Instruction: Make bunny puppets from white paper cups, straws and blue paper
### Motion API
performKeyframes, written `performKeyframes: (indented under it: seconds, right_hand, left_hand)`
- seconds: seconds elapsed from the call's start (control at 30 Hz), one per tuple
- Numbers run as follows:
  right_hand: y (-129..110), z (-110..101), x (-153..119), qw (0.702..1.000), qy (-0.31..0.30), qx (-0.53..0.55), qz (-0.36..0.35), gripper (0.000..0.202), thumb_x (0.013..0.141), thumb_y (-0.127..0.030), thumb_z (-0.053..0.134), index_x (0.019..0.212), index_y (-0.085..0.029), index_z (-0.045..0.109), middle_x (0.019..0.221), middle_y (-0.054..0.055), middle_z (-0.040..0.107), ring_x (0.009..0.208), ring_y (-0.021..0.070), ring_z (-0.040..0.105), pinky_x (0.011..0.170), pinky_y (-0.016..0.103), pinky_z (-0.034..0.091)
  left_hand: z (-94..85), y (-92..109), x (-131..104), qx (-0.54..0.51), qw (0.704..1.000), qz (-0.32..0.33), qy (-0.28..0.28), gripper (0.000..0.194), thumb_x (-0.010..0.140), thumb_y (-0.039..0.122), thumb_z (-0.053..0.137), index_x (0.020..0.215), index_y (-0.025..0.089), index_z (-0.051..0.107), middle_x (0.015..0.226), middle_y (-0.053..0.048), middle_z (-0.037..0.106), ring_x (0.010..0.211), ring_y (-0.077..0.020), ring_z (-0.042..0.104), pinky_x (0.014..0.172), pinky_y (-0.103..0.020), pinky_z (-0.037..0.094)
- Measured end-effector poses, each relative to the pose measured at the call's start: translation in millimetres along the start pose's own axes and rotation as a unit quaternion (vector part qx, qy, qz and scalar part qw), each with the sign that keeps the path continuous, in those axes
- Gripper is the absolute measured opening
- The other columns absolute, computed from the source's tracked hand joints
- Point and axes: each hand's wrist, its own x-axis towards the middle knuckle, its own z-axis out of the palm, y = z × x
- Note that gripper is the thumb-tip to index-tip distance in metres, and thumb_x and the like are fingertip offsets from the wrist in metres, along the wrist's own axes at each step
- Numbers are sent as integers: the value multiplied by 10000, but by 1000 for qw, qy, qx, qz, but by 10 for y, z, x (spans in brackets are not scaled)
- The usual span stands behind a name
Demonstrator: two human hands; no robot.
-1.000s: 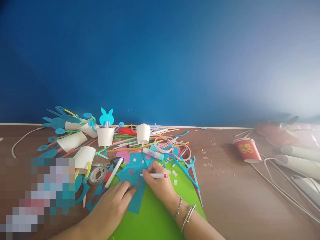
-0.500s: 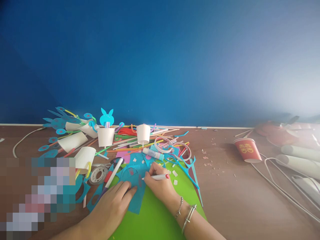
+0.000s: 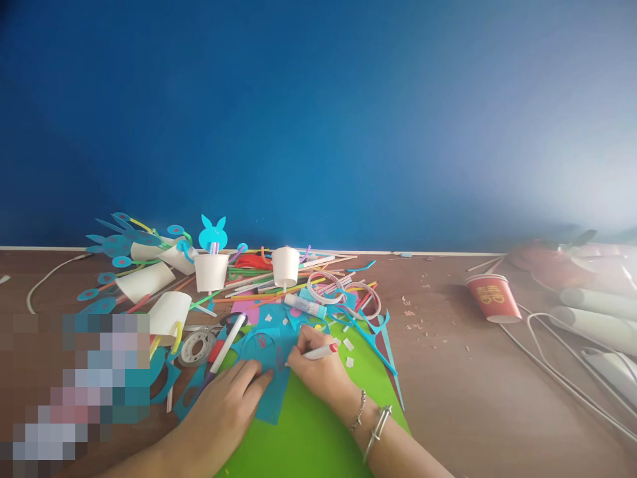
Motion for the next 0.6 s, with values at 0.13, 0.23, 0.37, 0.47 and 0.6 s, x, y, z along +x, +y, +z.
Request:
performKeyframes:
  seconds: [0.13, 0.23, 0.37, 0.47, 0.6]
  right_hand:
    - [2, -6, -5, 1000, -11, 5, -1, 196, 648, -188, 478, 532, -237, 327, 461, -63, 384, 466, 102, 360, 428, 216, 294]
    - [3, -9, -9, 1000, -14, 7, -2, 201, 645, -171, 487, 528, -233, 335, 458, -63, 392, 469, 100, 362, 427, 211, 296]
    - [11, -13, -12, 999, -28, 15, 3, 202, 646, -171, 489, 528, -233, 339, 466, -63, 393, 467, 98, 364, 427, 211, 296]
    - [16, -16, -10, 999, -35, 28, 13, 210, 661, -192, 504, 528, -232, 347, 453, -67, 399, 450, 94, 355, 426, 214, 283]
    - [14, -10, -5, 998, -33, 33, 39, 211, 690, -239, 509, 546, -238, 356, 446, -70, 404, 432, 98, 355, 426, 225, 282]
  left_hand:
    - [-3, 3, 4, -2, 1000, -1, 4, 457, 777, -71, 442, 1143, 159, 588, 996, -79, 601, 881, -243, 602, 753, -389, 550]
    - [-1, -1, 8, -1, 1000, 0, 9, 462, 773, -73, 439, 1144, 159, 586, 993, -80, 600, 877, -245, 601, 747, -391, 549]
    - [3, -3, 5, 2, 1000, -2, 12, 447, 779, -67, 435, 1131, 160, 590, 988, -82, 599, 874, -246, 600, 745, -392, 545]
    - [2, -1, 0, 3, 1000, 0, 11, 446, 780, -70, 435, 1122, 168, 594, 986, -78, 599, 868, -234, 598, 743, -372, 541]
    - [9, -1, 0, 9, 1000, -1, 11, 458, 783, -68, 451, 1151, 171, 583, 995, -75, 600, 874, -229, 599, 751, -364, 541]
